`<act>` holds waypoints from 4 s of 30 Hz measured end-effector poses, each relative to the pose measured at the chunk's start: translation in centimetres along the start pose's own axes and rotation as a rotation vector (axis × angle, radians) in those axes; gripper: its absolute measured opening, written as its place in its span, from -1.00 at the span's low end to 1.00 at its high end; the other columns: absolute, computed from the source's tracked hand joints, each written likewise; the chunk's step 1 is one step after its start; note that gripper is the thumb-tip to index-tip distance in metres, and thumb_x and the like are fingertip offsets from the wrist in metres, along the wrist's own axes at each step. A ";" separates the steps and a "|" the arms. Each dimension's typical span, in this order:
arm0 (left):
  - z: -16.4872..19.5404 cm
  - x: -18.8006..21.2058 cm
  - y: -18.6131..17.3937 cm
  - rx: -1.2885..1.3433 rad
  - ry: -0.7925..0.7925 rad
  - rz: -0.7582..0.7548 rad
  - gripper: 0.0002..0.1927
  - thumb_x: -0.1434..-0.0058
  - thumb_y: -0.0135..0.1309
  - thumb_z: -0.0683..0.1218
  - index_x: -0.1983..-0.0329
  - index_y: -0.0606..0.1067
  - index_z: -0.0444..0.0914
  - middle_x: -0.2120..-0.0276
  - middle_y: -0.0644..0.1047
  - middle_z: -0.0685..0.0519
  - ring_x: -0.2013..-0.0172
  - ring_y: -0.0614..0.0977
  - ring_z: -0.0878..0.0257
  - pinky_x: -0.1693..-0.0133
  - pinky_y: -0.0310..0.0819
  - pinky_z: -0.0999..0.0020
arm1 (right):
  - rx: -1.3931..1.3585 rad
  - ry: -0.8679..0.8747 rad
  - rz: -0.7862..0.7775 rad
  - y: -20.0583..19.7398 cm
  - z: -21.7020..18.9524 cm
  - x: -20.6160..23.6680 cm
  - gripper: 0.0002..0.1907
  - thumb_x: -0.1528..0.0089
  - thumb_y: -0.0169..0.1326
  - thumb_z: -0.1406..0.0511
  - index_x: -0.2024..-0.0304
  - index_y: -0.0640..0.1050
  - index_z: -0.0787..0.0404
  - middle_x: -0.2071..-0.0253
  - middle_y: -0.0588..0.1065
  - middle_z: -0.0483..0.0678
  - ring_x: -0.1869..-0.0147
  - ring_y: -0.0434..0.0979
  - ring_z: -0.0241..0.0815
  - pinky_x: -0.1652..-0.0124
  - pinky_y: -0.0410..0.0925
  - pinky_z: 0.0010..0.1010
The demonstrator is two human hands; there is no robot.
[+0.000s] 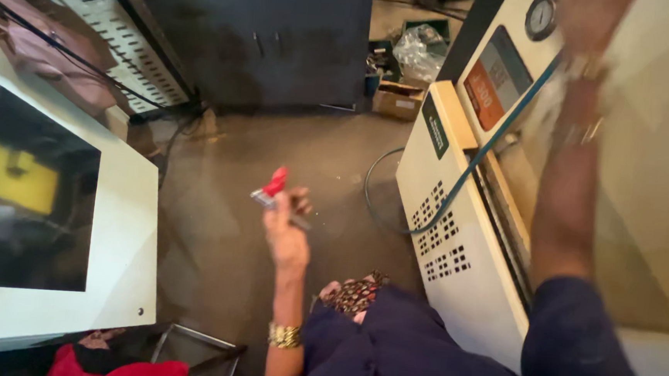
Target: The person opens a large industrial machine door, uses a metal tool to adjust an internal component, and closes the door. This sequence is repeated multiple times. The person also uses a yellow-handled tool to adjust the metal tool.
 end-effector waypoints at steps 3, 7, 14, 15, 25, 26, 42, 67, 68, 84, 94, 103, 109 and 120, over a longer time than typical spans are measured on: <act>0.6 1.6 6.4 -0.236 0.043 -0.264 -0.50 -0.52 -0.13 0.01 -0.44 0.28 -0.29 -0.26 0.45 -0.04 -0.28 0.45 0.18 -0.25 0.32 0.21 | -0.295 0.196 -0.517 1.4 -8.0 13.6 -0.62 -0.24 0.27 0.29 -0.12 0.59 0.10 -0.04 0.60 -0.11 0.00 0.57 -0.18 0.00 0.46 -0.35; 2.0 5.9 11.9 -0.404 0.160 -0.698 -0.53 -0.57 -0.14 0.00 -0.46 0.27 -0.29 -0.45 0.26 -0.10 -0.46 0.29 0.06 -0.47 0.12 0.10 | -0.430 -0.032 -0.714 -1.8 -16.8 26.5 -0.55 -0.14 0.28 0.34 -0.09 0.54 0.27 -0.09 0.53 0.06 -0.11 0.54 -0.02 0.00 0.42 -0.27; 1.4 15.2 16.6 -0.451 0.384 -1.237 -0.62 -0.46 0.05 -0.05 -0.30 0.42 -0.21 -0.49 0.21 -0.18 -0.50 0.22 -0.13 -0.52 -0.02 -0.04 | 0.084 0.164 -0.232 -14.6 -20.8 36.2 -0.83 -0.27 0.15 0.42 0.08 0.58 0.33 0.19 0.55 0.04 0.16 0.61 0.07 0.19 0.46 -0.23; 1.4 17.0 17.0 -0.403 0.369 -1.291 -0.63 -0.45 0.09 -0.05 -0.29 0.41 -0.19 -0.49 0.20 -0.17 -0.50 0.22 -0.11 -0.52 0.00 -0.01 | 0.184 0.151 -0.198 -16.7 -21.8 37.5 -0.87 -0.26 0.16 0.40 0.14 0.57 0.31 0.19 0.55 0.04 0.16 0.61 0.07 0.19 0.46 -0.22; 5.1 26.8 18.6 -0.205 0.371 -1.601 -0.13 -0.05 0.47 0.08 -0.37 0.35 -0.22 -0.48 0.18 -0.18 -0.48 0.24 -0.14 -0.49 0.09 -0.05 | 0.569 0.159 0.077 -30.6 -34.4 39.7 -0.71 -0.13 0.30 0.45 0.07 0.63 0.24 0.05 0.60 0.01 -0.01 0.65 -0.05 0.04 0.51 -0.31; 5.3 27.3 18.9 -0.201 0.350 -1.609 -0.14 -0.06 0.47 0.06 -0.37 0.34 -0.23 -0.47 0.19 -0.18 -0.48 0.24 -0.13 -0.49 0.10 -0.04 | 0.572 0.161 0.100 -31.6 -35.4 39.6 -0.68 -0.12 0.34 0.45 0.06 0.63 0.23 0.04 0.61 0.00 -0.02 0.65 -0.07 0.04 0.51 -0.32; 1.5 52.7 25.5 -0.081 0.242 -1.504 -0.51 -0.28 0.30 -0.17 -0.24 0.42 -0.29 -0.28 0.42 -0.11 -0.33 0.43 0.02 -0.36 0.31 0.11 | 0.887 0.477 -0.146 -51.4 -38.0 59.4 -0.64 -0.09 0.22 0.39 0.04 0.57 0.23 0.20 0.56 -0.02 0.09 0.61 -0.03 0.13 0.49 -0.29; -5.0 65.8 31.6 -0.157 0.158 -1.249 -0.55 -0.55 -0.01 -0.12 -0.19 0.06 -0.47 -0.12 0.28 -0.31 -0.08 0.46 0.17 -0.15 0.53 0.33 | 1.285 2.121 0.351 -79.5 -52.8 104.0 -0.75 -0.13 0.11 0.28 0.27 0.67 0.33 0.19 0.59 0.32 0.07 0.64 0.26 0.05 0.49 -0.04; -4.3 66.0 31.7 -0.185 0.150 -1.246 -0.58 -0.55 -0.03 -0.12 -0.17 0.07 -0.46 -0.11 0.29 -0.30 -0.06 0.47 0.19 -0.13 0.55 0.36 | 1.245 2.173 0.310 -79.5 -52.8 104.4 -0.74 -0.12 0.11 0.29 0.25 0.67 0.32 0.17 0.60 0.31 0.04 0.64 0.24 0.03 0.49 -0.05; -8.8 64.5 30.9 -0.023 0.101 -1.397 -0.65 -0.70 -0.04 -0.12 -0.24 0.09 -0.41 0.03 0.29 -0.08 0.17 0.34 0.33 0.13 0.30 0.48 | 0.931 1.936 -0.257 -85.3 -46.5 97.9 -0.65 -0.05 0.34 0.13 0.24 0.67 0.23 0.30 0.61 0.13 0.25 0.59 0.06 0.19 0.47 -0.21; -6.7 65.0 29.9 -0.108 0.161 -1.440 -0.68 -0.72 -0.07 -0.07 -0.04 0.08 -0.34 0.28 0.30 0.06 0.39 0.37 0.36 0.34 0.29 0.50 | 1.343 1.537 -0.759 -86.4 -40.7 101.7 -0.75 -0.26 0.05 0.26 0.31 0.69 0.26 0.31 0.63 -0.01 0.30 0.60 -0.12 0.26 0.48 -0.33; -8.1 65.6 29.3 -0.079 0.166 -1.362 -0.61 -0.73 -0.03 -0.10 -0.21 0.07 -0.43 0.16 0.30 0.00 0.31 0.31 0.32 0.24 0.27 0.47 | 1.181 1.716 -0.484 -87.5 -42.2 100.6 -0.74 -0.27 0.06 0.32 -0.01 0.58 0.19 0.16 0.62 0.05 0.19 0.61 -0.04 0.20 0.49 -0.22; -8.8 66.0 29.3 -0.040 -0.024 -1.346 -0.58 -0.72 0.02 -0.12 -0.28 0.08 -0.46 0.11 0.38 -0.05 0.28 0.36 0.30 0.17 0.36 0.49 | 0.799 1.885 0.323 -87.7 -43.3 100.5 -0.47 -0.24 0.09 0.38 -0.29 0.44 0.17 0.06 0.61 0.16 0.12 0.62 0.08 0.18 0.49 -0.12; -9.9 66.8 28.6 -0.100 -0.167 -1.287 -0.50 -0.56 0.10 -0.09 -0.21 0.08 -0.47 0.35 0.36 0.09 0.46 0.31 0.40 0.41 0.19 0.49 | 1.122 1.316 0.777 -80.7 -46.5 95.7 -0.73 -0.30 0.20 0.13 0.09 0.61 0.16 0.38 0.61 0.05 0.41 0.61 -0.09 0.36 0.45 -0.22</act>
Point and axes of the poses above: each hand's wrist, its own x-axis away from the middle knuckle, its own y-axis out of the palm, z = x × y, the point moved 2 cm from there along -x, towards the middle knuckle
